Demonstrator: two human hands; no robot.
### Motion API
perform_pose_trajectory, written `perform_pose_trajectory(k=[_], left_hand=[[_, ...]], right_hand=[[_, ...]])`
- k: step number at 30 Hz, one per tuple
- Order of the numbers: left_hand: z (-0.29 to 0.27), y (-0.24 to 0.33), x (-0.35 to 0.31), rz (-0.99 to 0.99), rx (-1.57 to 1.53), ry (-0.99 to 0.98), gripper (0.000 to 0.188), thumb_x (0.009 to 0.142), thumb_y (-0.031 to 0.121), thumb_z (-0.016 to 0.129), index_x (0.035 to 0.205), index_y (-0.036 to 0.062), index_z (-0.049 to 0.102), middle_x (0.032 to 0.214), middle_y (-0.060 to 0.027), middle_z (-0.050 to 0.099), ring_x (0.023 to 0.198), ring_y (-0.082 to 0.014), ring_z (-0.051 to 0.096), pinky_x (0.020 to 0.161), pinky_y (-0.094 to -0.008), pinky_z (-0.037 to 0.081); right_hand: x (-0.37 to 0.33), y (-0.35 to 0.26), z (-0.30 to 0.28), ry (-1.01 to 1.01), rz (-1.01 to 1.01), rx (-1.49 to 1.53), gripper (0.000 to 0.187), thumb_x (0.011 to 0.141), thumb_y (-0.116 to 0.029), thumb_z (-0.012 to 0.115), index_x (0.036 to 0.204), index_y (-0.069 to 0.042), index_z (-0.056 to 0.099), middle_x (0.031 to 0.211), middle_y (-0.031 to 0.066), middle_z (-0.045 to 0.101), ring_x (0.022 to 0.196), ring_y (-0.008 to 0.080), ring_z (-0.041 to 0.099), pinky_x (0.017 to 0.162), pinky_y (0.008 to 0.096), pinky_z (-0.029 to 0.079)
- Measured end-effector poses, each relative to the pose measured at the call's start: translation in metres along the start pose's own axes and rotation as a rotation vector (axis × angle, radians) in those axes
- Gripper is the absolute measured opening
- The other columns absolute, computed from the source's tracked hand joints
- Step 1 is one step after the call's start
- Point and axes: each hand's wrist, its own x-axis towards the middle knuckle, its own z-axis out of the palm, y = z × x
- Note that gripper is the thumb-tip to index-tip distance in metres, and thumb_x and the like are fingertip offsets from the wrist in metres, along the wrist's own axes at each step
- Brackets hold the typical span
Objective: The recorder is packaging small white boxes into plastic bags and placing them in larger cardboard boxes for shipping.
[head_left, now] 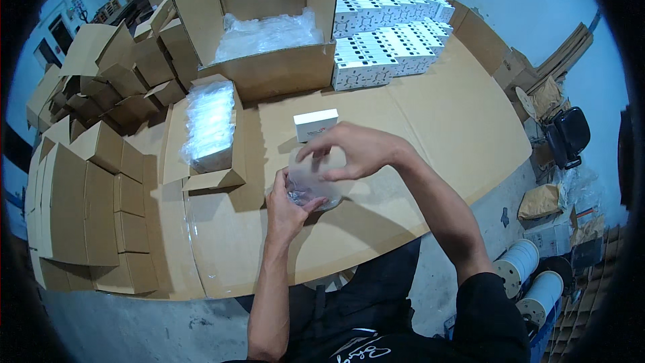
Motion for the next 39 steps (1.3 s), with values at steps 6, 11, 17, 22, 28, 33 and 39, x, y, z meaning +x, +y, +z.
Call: perform_pose_trajectory(k=[6, 11, 17, 22, 28, 33, 39], left_hand=[[-0.001, 0.001, -0.001, 0.005, -0.027, 0.039, 0.076, 0.063, 0.014, 0.096, 0.124, 0.0011, 0.052, 0.11, -0.017, 0.071, 0.102, -0.0263, 0.07, 0.088, -0.0382, 0.057], [0.002, 0.002, 0.003, 0.018, -0.066, 0.038, 0.078, 0.063, 0.014, 0.097, 0.125, 0.0016, 0.052, 0.111, -0.0146, 0.071, 0.103, -0.0238, 0.069, 0.09, -0.0367, 0.056], [0.005, -0.013, 0.008, 0.062, -0.107, 0.078, 0.079, 0.061, 0.015, 0.098, 0.125, 0.002, 0.052, 0.112, -0.0143, 0.071, 0.103, -0.0232, 0.069, 0.091, -0.0361, 0.055], [0.004, -0.01, 0.01, 0.047, -0.116, 0.061, 0.079, 0.061, 0.015, 0.098, 0.124, 0.0022, 0.052, 0.112, -0.0141, 0.07, 0.103, -0.0227, 0.068, 0.091, -0.0361, 0.055], [0.002, -0.01, 0.008, 0.035, -0.118, 0.057, 0.079, 0.061, 0.016, 0.098, 0.124, 0.0025, 0.052, 0.111, -0.0133, 0.07, 0.101, -0.022, 0.068, 0.09, -0.0359, 0.056], [0.006, -0.015, 0.01, 0.042, -0.12, 0.062, 0.079, 0.061, 0.016, 0.098, 0.124, 0.0023, 0.052, 0.111, -0.0134, 0.07, 0.1, -0.0226, 0.069, 0.088, -0.0366, 0.056], [0.002, -0.015, 0.009, 0.053, -0.094, 0.071, 0.08, 0.061, 0.017, 0.098, 0.123, 0.0013, 0.051, 0.111, -0.0142, 0.071, 0.099, -0.0237, 0.07, 0.087, -0.0369, 0.057]], right_hand=[[-0.011, 0.035, -0.005, 0.632, 0.099, 0.25, 0.028, 0.093, -0.009, 0.066, 0.12, -0.003, 0.068, 0.108, 0.0073, 0.072, 0.098, 0.0159, 0.066, 0.089, 0.0323, 0.053], [-0.019, 0.083, 0.027, 0.934, 0.164, 0.185, 0.04, 0.09, -0.003, 0.065, 0.131, -0.006, 0.063, 0.123, 0.0041, 0.067, 0.107, 0.0146, 0.061, 0.085, 0.0305, 0.053], [-0.011, 0.094, 0.052, 0.873, 0.176, 0.49, 0.045, 0.088, 0.001, 0.069, 0.132, -0.008, 0.064, 0.12, 0.0044, 0.068, 0.108, 0.0135, 0.06, 0.083, 0.0269, 0.054], [-0.013, 0.1, 0.053, 0.843, 0.258, 0.573, 0.035, 0.089, -0.001, 0.073, 0.123, -0.005, 0.069, 0.11, 0.0048, 0.07, 0.098, 0.0141, 0.064, 0.084, 0.0299, 0.054], [-0.002, 0.086, 0.057, 0.926, 0.138, 0.15, 0.034, 0.086, 0.002, 0.074, 0.12, -0.004, 0.069, 0.103, 0.0062, 0.073, 0.09, 0.0141, 0.066, 0.078, 0.0306, 0.054], [-0.003, 0.106, 0.059, 1.093, 0.079, 0.338, 0.031, 0.092, 0.002, 0.069, 0.121, -0.003, 0.059, 0.105, 0.0103, 0.069, 0.09, 0.0173, 0.069, 0.079, 0.032, 0.059], [-0.009, 0.106, 0.065, 1.108, -0.15, 1.133, 0.027, 0.098, 0.0, 0.064, 0.116, -0.006, 0.044, 0.104, 0.0164, 0.065, 0.092, 0.0262, 0.072, 0.08, 0.0411, 0.065]])
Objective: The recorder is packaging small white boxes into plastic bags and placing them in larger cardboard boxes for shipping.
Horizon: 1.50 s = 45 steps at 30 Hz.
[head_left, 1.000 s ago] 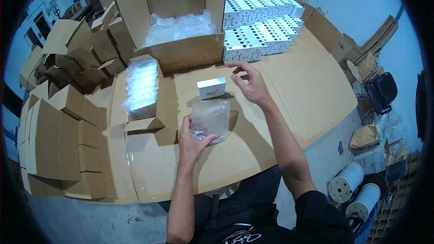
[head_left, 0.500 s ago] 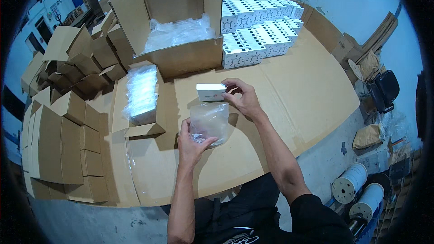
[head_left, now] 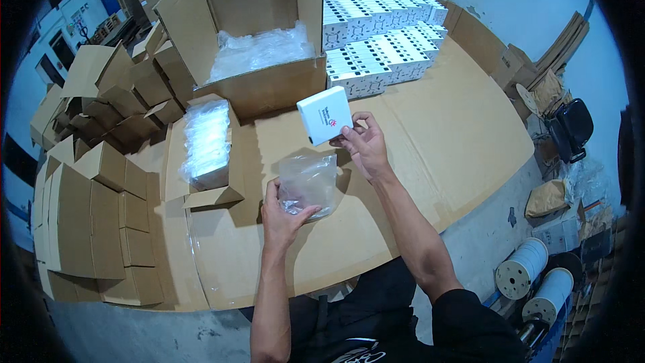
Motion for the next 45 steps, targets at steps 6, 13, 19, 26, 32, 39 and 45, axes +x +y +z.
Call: perform_pose_trajectory(k=[6, 13, 19, 26, 32, 39, 45], left_hand=[[0.002, 0.001, 0.001, -0.012, -0.004, -0.012, 0.081, 0.061, 0.016, 0.098, 0.124, 0.0006, 0.051, 0.11, -0.0143, 0.071, 0.098, -0.0223, 0.07, 0.086, -0.0359, 0.057], [0.002, 0.003, 0.001, -0.001, 0.018, -0.007, 0.081, 0.062, 0.016, 0.098, 0.125, 0.0003, 0.05, 0.111, -0.0144, 0.07, 0.097, -0.0217, 0.069, 0.085, -0.0355, 0.058], [0.001, 0.008, 0.001, -0.011, 0.053, 0.003, 0.082, 0.062, 0.017, 0.098, 0.126, 0.0005, 0.05, 0.111, -0.0141, 0.07, 0.096, -0.0217, 0.069, 0.085, -0.0359, 0.057], [0.0, 0.001, -0.001, -0.037, 0.002, 0.014, 0.081, 0.063, 0.016, 0.097, 0.128, 0.0002, 0.05, 0.109, -0.0147, 0.071, 0.096, -0.0219, 0.07, 0.085, -0.036, 0.057], [0.001, 0.0, 0.0, -0.052, 0.043, 0.012, 0.082, 0.063, 0.016, 0.097, 0.129, -0.0001, 0.05, 0.109, -0.0146, 0.07, 0.098, -0.0212, 0.068, 0.086, -0.0355, 0.056], [0.004, -0.001, 0.001, -0.048, 0.011, 0.022, 0.081, 0.066, 0.016, 0.096, 0.13, -0.0003, 0.049, 0.108, -0.0124, 0.067, 0.102, -0.0224, 0.066, 0.086, -0.0357, 0.056], [0.002, 0.007, 0.017, -0.3, -0.381, 0.008, 0.048, 0.094, 0.023, 0.076, 0.129, -0.0021, 0.055, 0.105, -0.0103, 0.069, 0.088, -0.0179, 0.069, 0.078, -0.0302, 0.056]], right_hand=[[-0.004, 0.0, 0.002, -0.112, 0.105, 0.083, 0.029, 0.096, 0.001, 0.066, 0.116, -0.005, 0.046, 0.105, 0.0153, 0.066, 0.091, 0.0245, 0.072, 0.08, 0.0397, 0.065], [-0.006, 0.0, 0.001, -0.156, 0.13, -0.012, 0.028, 0.095, -0.002, 0.07, 0.115, -0.005, 0.05, 0.102, 0.0097, 0.065, 0.092, 0.0192, 0.07, 0.08, 0.0347, 0.063], [-0.005, -0.006, -0.006, -0.204, 0.133, -0.066, 0.028, 0.094, -0.003, 0.071, 0.113, -0.006, 0.051, 0.101, 0.0068, 0.064, 0.096, 0.0164, 0.067, 0.082, 0.0321, 0.059], [-0.006, -0.016, -0.006, -0.208, 0.217, -0.114, 0.029, 0.093, -0.005, 0.072, 0.113, -0.006, 0.051, 0.103, 0.0052, 0.061, 0.094, 0.0141, 0.065, 0.082, 0.0305, 0.058], [-0.009, -0.019, 0.001, -0.229, 0.314, -0.153, 0.026, 0.095, -0.007, 0.069, 0.114, -0.009, 0.05, 0.104, 0.0032, 0.058, 0.088, 0.0113, 0.064, 0.071, 0.0248, 0.056], [-0.01, -0.019, 0.009, -0.239, 0.381, -0.237, 0.023, 0.097, -0.008, 0.067, 0.111, -0.009, 0.049, 0.103, 0.0031, 0.057, 0.079, 0.0077, 0.063, 0.061, 0.0213, 0.054], [-0.007, -0.018, 0.009, -0.265, 0.403, -0.256, 0.019, 0.096, -0.005, 0.065, 0.107, -0.008, 0.051, 0.098, 0.0015, 0.057, 0.074, 0.0065, 0.059, 0.06, 0.0213, 0.051]])
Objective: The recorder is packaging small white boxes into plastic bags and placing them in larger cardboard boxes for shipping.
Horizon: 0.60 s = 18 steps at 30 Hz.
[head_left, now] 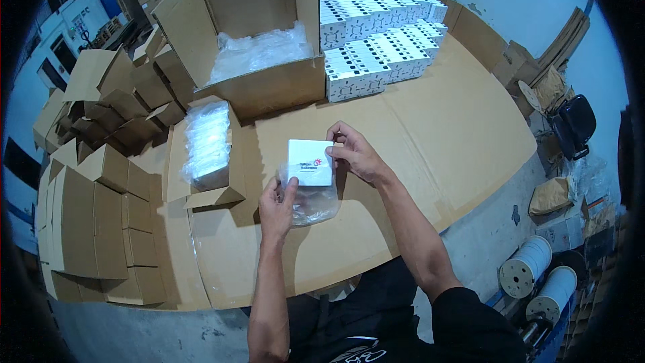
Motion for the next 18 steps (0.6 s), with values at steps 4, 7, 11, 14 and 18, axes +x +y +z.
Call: perform_pose_trajectory(k=[4, 7, 11, 14, 18], left_hand=[[0.001, -0.001, 0.007, 0.021, 0.086, -0.011, 0.032, 0.102, 0.028, 0.065, 0.113, -0.002, 0.068, 0.095, -0.0051, 0.07, 0.078, -0.0103, 0.065, 0.066, -0.0286, 0.056], [0.005, 0.0, 0.009, 0.024, 0.161, 0.05, 0.032, 0.101, 0.028, 0.068, 0.11, -0.0028, 0.071, 0.092, -0.0044, 0.072, 0.077, -0.0085, 0.063, 0.067, -0.0271, 0.052], [0.009, -0.002, 0.015, 0.063, 0.2, 0.042, 0.033, 0.101, 0.027, 0.068, 0.111, -0.0043, 0.071, 0.093, -0.0029, 0.072, 0.08, -0.0071, 0.061, 0.071, -0.0256, 0.049], [-0.001, -0.006, 0.016, 0.099, 0.097, 0.121, 0.033, 0.101, 0.026, 0.068, 0.111, -0.0045, 0.071, 0.094, -0.0036, 0.072, 0.082, -0.0073, 0.061, 0.074, -0.0255, 0.049], [0.008, -0.002, 0.024, 0.128, 0.035, 0.174, 0.031, 0.101, 0.024, 0.067, 0.111, -0.0052, 0.071, 0.095, -0.0047, 0.072, 0.083, -0.0077, 0.061, 0.075, -0.0264, 0.049]], right_hand=[[0.003, 0.002, 0.003, -0.006, -0.031, -0.065, 0.016, 0.092, -0.004, 0.063, 0.104, -0.007, 0.052, 0.093, 0.0008, 0.056, 0.072, 0.0077, 0.058, 0.061, 0.0234, 0.049], [0.006, 0.007, -0.004, 0.002, -0.061, -0.164, 0.015, 0.091, -0.004, 0.062, 0.102, -0.007, 0.053, 0.091, 0.0005, 0.056, 0.072, 0.0078, 0.057, 0.062, 0.0241, 0.048], [0.009, 0.02, -0.016, -0.024, -0.142, -0.298, 0.01, 0.094, -0.007, 0.062, 0.101, -0.007, 0.055, 0.091, 0.0003, 0.056, 0.073, 0.0078, 0.059, 0.061, 0.024, 0.048], [0.002, 0.0, 0.02, 0.09, 0.045, -0.07, 0.013, 0.098, -0.015, 0.065, 0.104, -0.005, 0.059, 0.09, 0.0003, 0.059, 0.073, 0.0073, 0.059, 0.06, 0.0233, 0.047], [-0.006, -0.001, 0.013, 0.045, 0.25, -0.113, 0.025, 0.1, -0.022, 0.067, 0.113, 0.0, 0.063, 0.092, 0.0017, 0.065, 0.079, 0.0068, 0.06, 0.07, 0.0233, 0.051]])
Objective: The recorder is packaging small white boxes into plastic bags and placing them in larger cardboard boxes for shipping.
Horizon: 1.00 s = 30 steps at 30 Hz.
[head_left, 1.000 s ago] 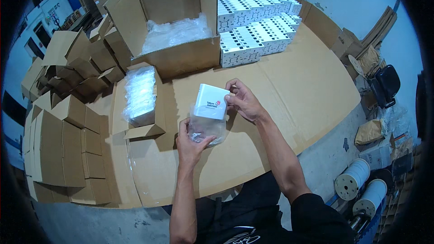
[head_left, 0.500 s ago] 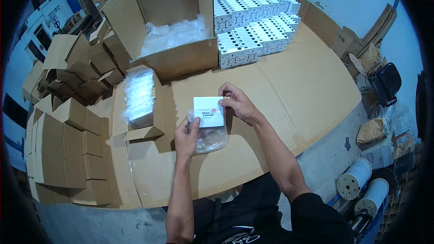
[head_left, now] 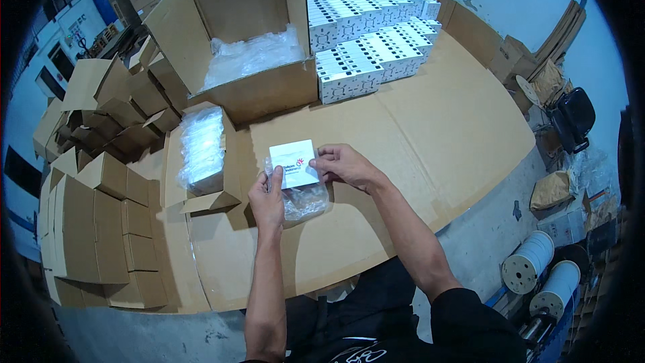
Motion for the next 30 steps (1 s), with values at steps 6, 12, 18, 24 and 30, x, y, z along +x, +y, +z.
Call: perform_pose_trajectory(k=[6, 12, 18, 24, 30], left_hand=[[0.002, 0.008, 0.014, 0.005, 0.145, -0.042, 0.033, 0.103, 0.024, 0.064, 0.114, -0.0066, 0.071, 0.091, -0.0063, 0.072, 0.082, -0.0084, 0.061, 0.076, -0.0276, 0.05], [0.009, 0.022, 0.015, 0.152, 0.31, 0.026, 0.04, 0.107, 0.029, 0.056, 0.115, -0.0073, 0.071, 0.087, -0.0056, 0.07, 0.08, -0.0104, 0.059, 0.075, -0.0316, 0.051], [0.024, 0.029, 0.009, 0.214, 0.089, 0.053, 0.04, 0.11, 0.028, 0.049, 0.131, -0.002, 0.065, 0.116, -0.007, 0.069, 0.104, -0.0112, 0.059, 0.092, -0.029, 0.049], [0.026, 0.023, 0.006, 0.205, -0.051, 0.063, 0.044, 0.111, 0.034, 0.048, 0.138, 0.0023, 0.063, 0.118, -0.0063, 0.067, 0.105, -0.0114, 0.058, 0.096, -0.0293, 0.047], [0.026, 0.026, 0.004, 0.205, -0.061, 0.069, 0.045, 0.111, 0.034, 0.048, 0.136, 0.0017, 0.064, 0.117, -0.0073, 0.068, 0.106, -0.012, 0.058, 0.096, -0.0296, 0.047]], right_hand=[[0.016, 0.022, -0.008, -0.041, -0.032, 0.016, 0.028, 0.103, -0.019, 0.063, 0.122, 0.002, 0.065, 0.103, 0.0051, 0.07, 0.085, 0.0089, 0.065, 0.077, 0.0255, 0.056], [0.018, 0.024, 0.006, -0.002, -0.127, 0.168, 0.031, 0.106, -0.018, 0.057, 0.128, 0.003, 0.063, 0.111, 0.0075, 0.071, 0.098, 0.0134, 0.068, 0.086, 0.0287, 0.057], [0.019, 0.026, 0.024, 0.19, -0.344, 0.302, 0.032, 0.108, -0.02, 0.054, 0.127, 0.003, 0.067, 0.104, 0.0015, 0.071, 0.086, 0.0069, 0.063, 0.076, 0.0241, 0.054], [0.02, 0.03, 0.036, 0.436, -0.534, -0.007, 0.028, 0.107, -0.017, 0.056, 0.12, 0.004, 0.069, 0.095, 0.0046, 0.073, 0.085, 0.0072, 0.064, 0.076, 0.0237, 0.053], [0.011, 0.021, 0.044, 0.558, -0.564, -0.112, 0.019, 0.104, -0.013, 0.06, 0.098, 0.005, 0.067, 0.088, 0.0052, 0.073, 0.082, 0.0086, 0.066, 0.072, 0.0268, 0.054]])
